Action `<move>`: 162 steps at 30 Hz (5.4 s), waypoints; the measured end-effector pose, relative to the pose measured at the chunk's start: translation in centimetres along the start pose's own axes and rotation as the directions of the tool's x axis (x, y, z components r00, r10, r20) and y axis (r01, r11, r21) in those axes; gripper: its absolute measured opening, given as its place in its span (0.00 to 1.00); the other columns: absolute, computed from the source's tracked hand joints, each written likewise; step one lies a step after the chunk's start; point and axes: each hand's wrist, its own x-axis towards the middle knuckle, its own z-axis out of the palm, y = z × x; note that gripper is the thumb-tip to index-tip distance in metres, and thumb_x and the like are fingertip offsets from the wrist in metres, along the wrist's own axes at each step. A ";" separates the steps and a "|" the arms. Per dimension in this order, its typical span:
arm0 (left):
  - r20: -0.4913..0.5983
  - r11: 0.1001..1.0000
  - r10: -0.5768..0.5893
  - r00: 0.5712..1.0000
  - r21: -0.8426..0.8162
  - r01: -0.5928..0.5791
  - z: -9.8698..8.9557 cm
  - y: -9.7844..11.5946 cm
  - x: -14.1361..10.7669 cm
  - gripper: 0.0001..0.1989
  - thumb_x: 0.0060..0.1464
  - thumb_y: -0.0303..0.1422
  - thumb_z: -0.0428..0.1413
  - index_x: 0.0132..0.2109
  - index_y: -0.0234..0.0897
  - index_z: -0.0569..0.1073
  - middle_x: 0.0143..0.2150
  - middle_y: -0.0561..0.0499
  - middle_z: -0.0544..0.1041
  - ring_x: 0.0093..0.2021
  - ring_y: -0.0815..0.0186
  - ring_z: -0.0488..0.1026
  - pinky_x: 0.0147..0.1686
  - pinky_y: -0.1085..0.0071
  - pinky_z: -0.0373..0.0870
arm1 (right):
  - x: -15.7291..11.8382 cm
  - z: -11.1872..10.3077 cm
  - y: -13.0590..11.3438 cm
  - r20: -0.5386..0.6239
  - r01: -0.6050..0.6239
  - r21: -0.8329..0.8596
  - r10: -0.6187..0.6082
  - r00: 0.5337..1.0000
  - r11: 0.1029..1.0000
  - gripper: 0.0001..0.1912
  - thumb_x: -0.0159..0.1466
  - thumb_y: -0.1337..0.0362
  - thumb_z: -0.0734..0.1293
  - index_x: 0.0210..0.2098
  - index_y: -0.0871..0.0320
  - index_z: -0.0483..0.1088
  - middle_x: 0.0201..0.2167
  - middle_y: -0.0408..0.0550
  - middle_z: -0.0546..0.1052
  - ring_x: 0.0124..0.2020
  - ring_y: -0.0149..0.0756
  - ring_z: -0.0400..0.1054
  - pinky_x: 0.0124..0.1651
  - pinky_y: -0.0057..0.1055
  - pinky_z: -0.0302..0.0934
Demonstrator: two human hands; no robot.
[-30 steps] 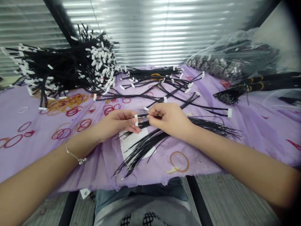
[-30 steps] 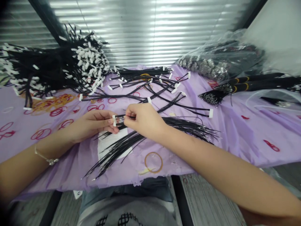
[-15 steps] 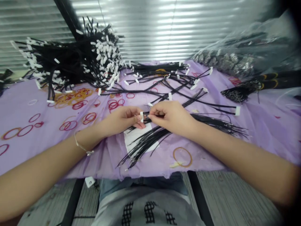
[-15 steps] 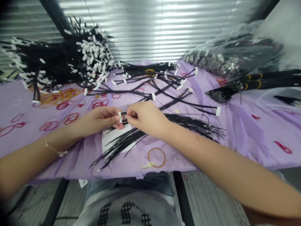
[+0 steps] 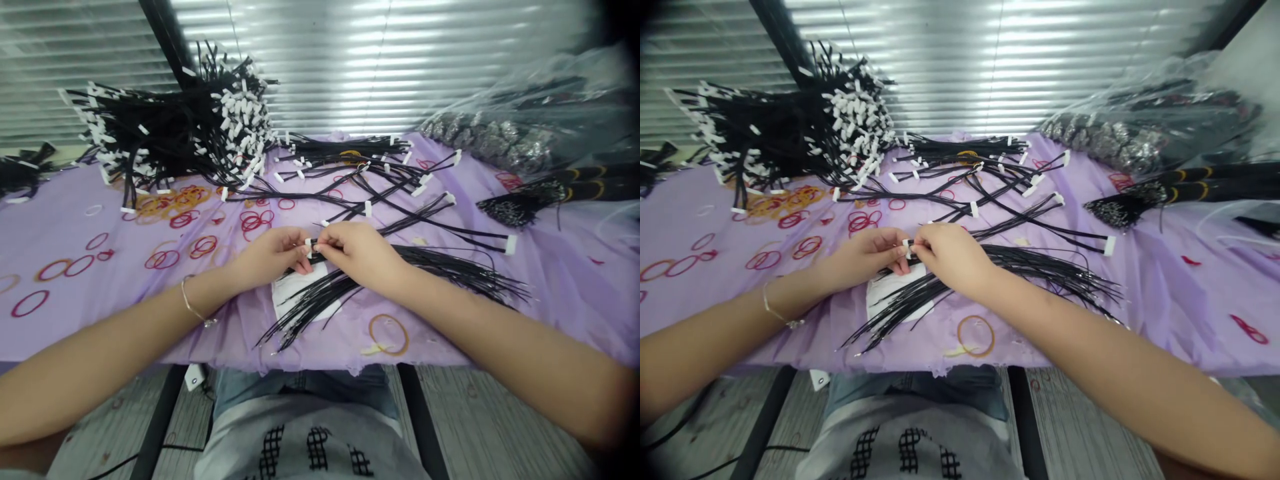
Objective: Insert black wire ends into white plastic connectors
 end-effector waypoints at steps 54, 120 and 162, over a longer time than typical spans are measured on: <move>-0.374 0.975 0.106 0.921 -0.143 -0.170 -3.2 0.8 0.6 0.04 0.51 0.25 0.56 0.29 0.31 0.73 0.23 0.54 0.73 0.24 0.72 0.72 0.27 0.77 0.70 | -0.9 -1.4 0.4 0.215 0.213 -0.103 -0.187 0.959 0.972 0.11 0.64 0.68 0.61 0.34 0.59 0.76 0.33 0.49 0.77 0.36 0.34 0.69 0.41 0.30 0.61; 0.151 0.950 0.220 0.964 -0.256 -0.177 -3.7 -0.6 0.2 0.08 0.52 0.33 0.61 0.37 0.32 0.77 0.26 0.50 0.77 0.26 0.72 0.73 0.31 0.77 0.68 | -1.0 -2.1 -0.9 -0.064 -0.012 0.299 0.033 0.997 0.954 0.09 0.60 0.64 0.62 0.25 0.60 0.67 0.20 0.40 0.66 0.22 0.25 0.57 0.25 0.23 0.52; 0.200 0.932 0.243 0.949 -0.319 -0.171 -2.2 -1.8 0.2 0.18 0.48 0.40 0.63 0.37 0.28 0.71 0.26 0.53 0.72 0.23 0.73 0.70 0.27 0.76 0.66 | -1.6 0.8 -0.3 -0.234 0.101 0.089 -0.078 0.969 0.991 0.06 0.59 0.66 0.64 0.26 0.59 0.70 0.20 0.42 0.70 0.22 0.29 0.63 0.27 0.27 0.57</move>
